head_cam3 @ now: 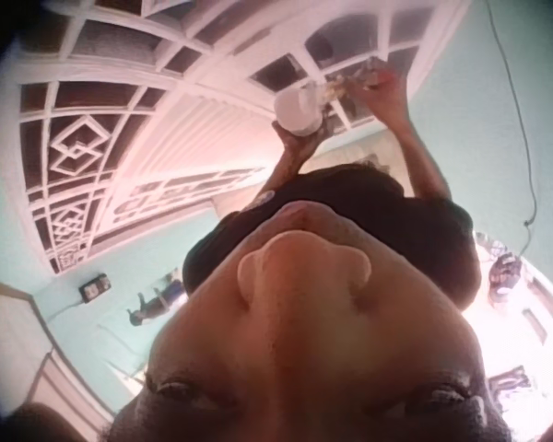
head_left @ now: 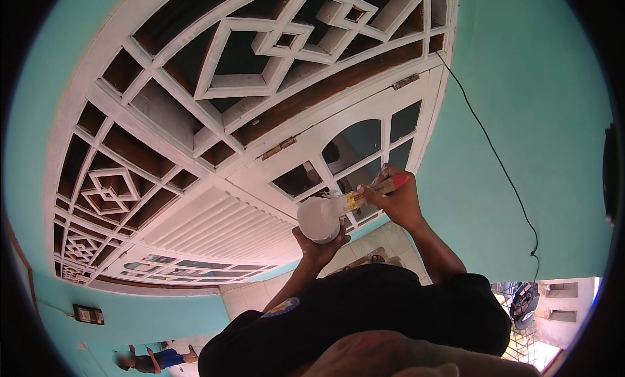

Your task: The person paints a white decorative wooden lattice above a door using a small brush and a container of white paint. They repeatedly dip the brush into the container and apply paint to the intricate geometric patterns of the lattice.

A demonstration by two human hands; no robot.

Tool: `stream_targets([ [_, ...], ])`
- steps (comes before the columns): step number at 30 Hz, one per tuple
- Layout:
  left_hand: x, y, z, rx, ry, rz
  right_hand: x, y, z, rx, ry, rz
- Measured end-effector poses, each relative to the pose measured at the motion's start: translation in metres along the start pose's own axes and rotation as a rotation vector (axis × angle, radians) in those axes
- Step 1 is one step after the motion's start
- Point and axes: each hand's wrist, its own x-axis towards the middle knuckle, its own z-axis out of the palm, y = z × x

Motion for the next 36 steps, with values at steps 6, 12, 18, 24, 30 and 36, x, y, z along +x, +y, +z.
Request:
stream_targets([
  [6,0.007,0.001,-0.019,-0.113,-0.129,-0.065,0.003,-0.003,-0.008,0.013,0.018,0.124],
  [12,0.002,0.005,0.002,-0.029,-0.112,0.086,0.033,-0.028,-0.024,0.27,0.164,0.124],
  [18,0.0,0.006,0.004,-0.297,-0.308,-0.019,0.122,-0.119,-0.044,0.391,0.442,-0.286],
  [24,0.003,-0.003,-0.02,-0.174,-0.24,-0.088,0.184,-0.145,-0.033,0.091,0.575,-0.625],
  [30,0.006,-0.003,-0.024,-0.194,-0.359,-0.05,0.203,-0.141,0.008,-0.055,0.565,-0.786],
  [36,0.001,0.001,-0.027,-0.205,-0.417,-0.023,0.187,-0.163,-0.001,-0.014,0.431,-0.626],
])
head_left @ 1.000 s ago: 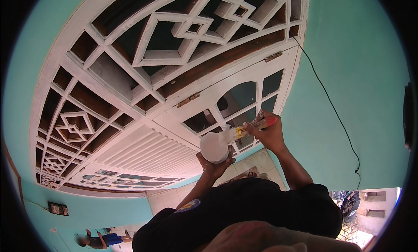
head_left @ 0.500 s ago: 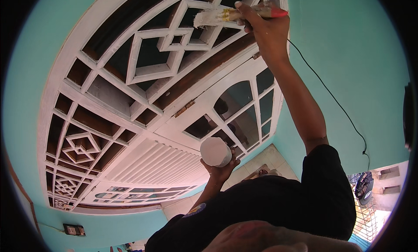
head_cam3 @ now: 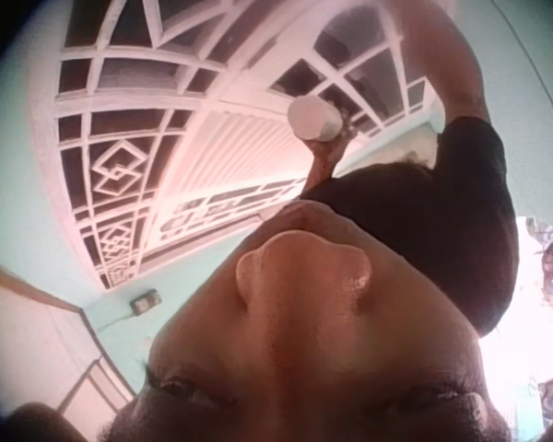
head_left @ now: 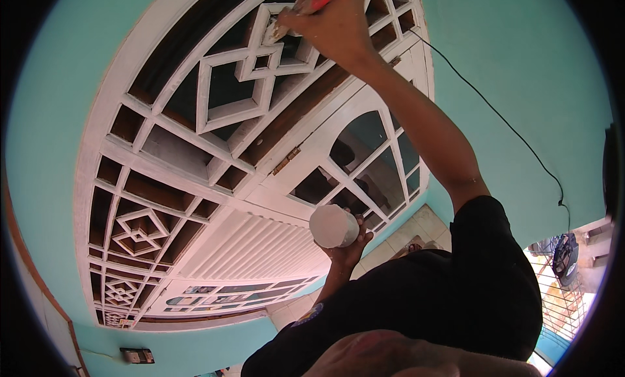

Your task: The person paints a white decorative wooden lattice above a door using a small brush and a container of white paint. They repeatedly dip the brush into the container and apply paint to the intricate geometric patterns of the lattice.

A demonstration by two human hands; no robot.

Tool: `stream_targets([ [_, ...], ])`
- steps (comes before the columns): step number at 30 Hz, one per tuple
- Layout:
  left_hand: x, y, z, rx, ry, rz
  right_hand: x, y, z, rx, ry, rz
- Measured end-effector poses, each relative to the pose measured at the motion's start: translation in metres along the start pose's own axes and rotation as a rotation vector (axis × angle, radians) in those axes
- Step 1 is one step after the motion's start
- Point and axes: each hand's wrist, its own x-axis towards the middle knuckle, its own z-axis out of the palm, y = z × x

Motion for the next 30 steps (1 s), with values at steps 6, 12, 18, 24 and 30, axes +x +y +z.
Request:
stream_targets([
  [6,-0.012,-0.003,0.004,-0.053,0.253,0.076,0.01,0.009,-0.001,-0.199,0.014,-0.115],
  [12,-0.016,-0.004,-0.003,-0.099,0.236,0.107,0.007,0.008,-0.023,-0.002,-0.055,-0.132],
  [18,-0.016,-0.008,0.003,-0.077,0.329,0.112,0.024,0.013,-0.032,-0.22,-0.429,-0.354],
  [24,-0.01,-0.011,0.001,-0.033,0.193,0.102,0.039,0.035,-0.038,-0.055,-0.473,-0.424],
  [30,-0.009,-0.015,-0.006,0.002,0.249,0.114,0.045,0.027,-0.061,-0.09,-0.589,-0.368],
])
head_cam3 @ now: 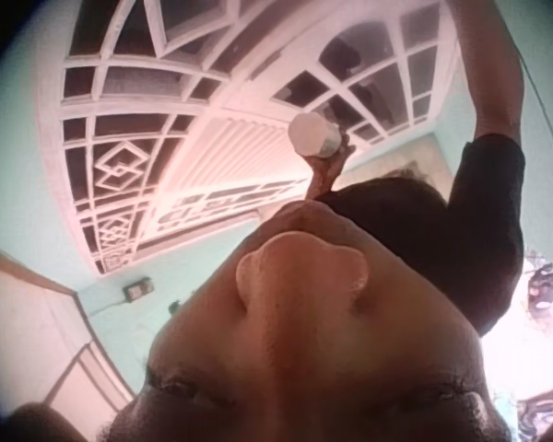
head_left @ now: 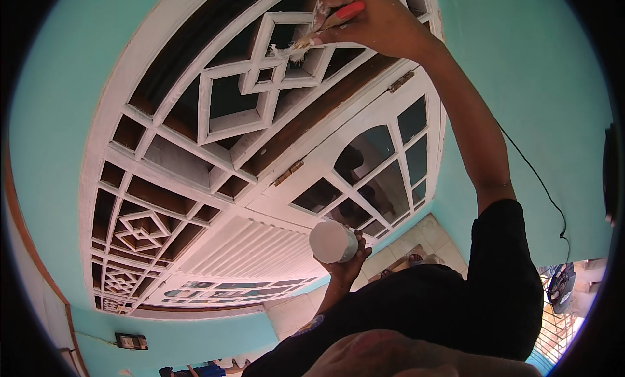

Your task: The person paints a white decorative wooden lattice above a door using a small brush and a container of white paint. They repeatedly dip the brush into the container and apply paint to the intricate geometric patterns of the lattice.

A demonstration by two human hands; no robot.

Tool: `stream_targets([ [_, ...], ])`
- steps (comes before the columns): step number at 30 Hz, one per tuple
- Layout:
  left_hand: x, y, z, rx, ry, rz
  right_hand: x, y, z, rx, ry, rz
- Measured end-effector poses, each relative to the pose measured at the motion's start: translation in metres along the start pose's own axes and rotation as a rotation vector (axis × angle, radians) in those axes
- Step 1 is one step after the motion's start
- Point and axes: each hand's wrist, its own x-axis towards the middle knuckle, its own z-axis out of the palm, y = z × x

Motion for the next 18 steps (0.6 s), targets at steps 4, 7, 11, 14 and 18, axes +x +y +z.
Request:
stream_targets([
  [4,0.003,-0.001,0.008,-0.005,0.01,-0.029,0.014,0.006,0.026,-0.124,0.149,-0.047],
  [7,0.007,-0.003,0.004,-0.022,-0.051,-0.035,0.016,-0.002,0.029,-0.111,0.079,-0.039],
  [11,0.008,-0.005,-0.001,-0.039,0.056,0.01,0.001,-0.019,-0.006,-0.025,0.075,0.006],
  [14,0.012,-0.005,0.001,-0.008,0.101,-0.002,0.005,-0.009,0.009,-0.084,0.19,-0.019],
  [18,0.005,-0.005,0.014,0.08,0.161,0.039,0.001,-0.011,0.007,-0.033,0.037,-0.044],
])
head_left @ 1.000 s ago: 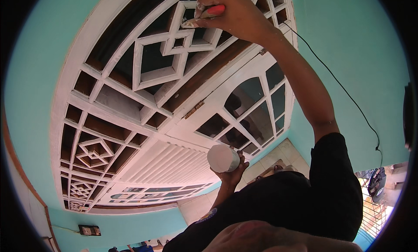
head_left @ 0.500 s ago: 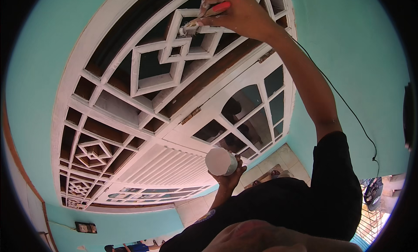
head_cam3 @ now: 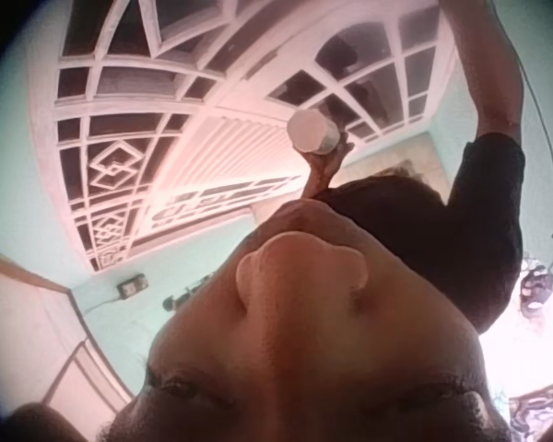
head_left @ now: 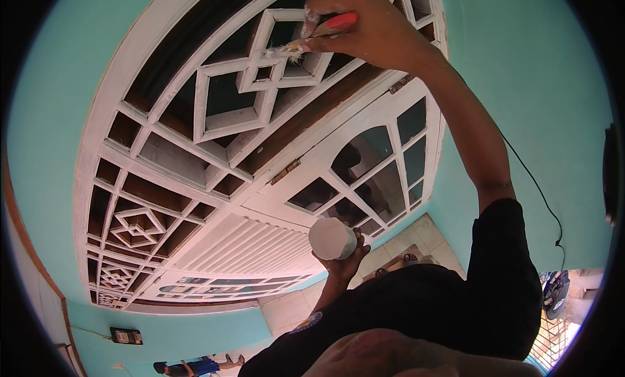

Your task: The person paints a white decorative wooden lattice above a door using a small brush and a container of white paint. They repeatedly dip the brush into the container and apply paint to the intricate geometric patterns of the lattice.

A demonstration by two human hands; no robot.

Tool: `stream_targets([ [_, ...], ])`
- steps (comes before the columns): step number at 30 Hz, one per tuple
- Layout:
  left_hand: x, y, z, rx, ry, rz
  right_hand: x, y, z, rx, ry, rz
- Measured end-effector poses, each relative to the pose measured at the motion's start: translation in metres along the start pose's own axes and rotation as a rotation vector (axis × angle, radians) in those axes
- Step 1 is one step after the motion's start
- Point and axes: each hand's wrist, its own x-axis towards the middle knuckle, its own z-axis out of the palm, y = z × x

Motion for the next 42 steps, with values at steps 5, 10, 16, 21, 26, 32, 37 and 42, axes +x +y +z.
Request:
stream_targets([
  [5,0.006,-0.004,-0.002,-0.189,-0.191,-0.045,0.003,-0.011,-0.01,-0.092,0.089,-0.022],
  [10,-0.004,-0.008,0.016,0.086,-0.057,0.032,-0.013,-0.017,-0.006,-0.081,0.03,-0.087],
  [16,-0.006,-0.007,0.014,-0.207,-0.152,-0.037,-0.023,-0.028,-0.014,-0.18,0.283,0.085],
  [21,-0.002,-0.009,0.011,-0.147,-0.159,-0.006,-0.041,-0.031,0.048,-0.245,0.328,-0.282],
  [26,-0.013,-0.001,0.023,-0.216,0.007,-0.005,-0.06,-0.03,0.058,-0.219,0.361,0.109],
  [32,-0.019,0.009,0.009,-0.201,-0.046,0.005,-0.048,-0.044,0.083,-0.262,0.306,-0.076],
  [37,-0.017,0.011,-0.01,-0.214,-0.22,0.022,-0.051,-0.051,0.082,-0.326,0.491,-0.083],
  [42,-0.01,0.009,-0.018,-0.171,-0.211,0.005,-0.049,-0.054,0.086,-0.335,0.336,0.066],
])
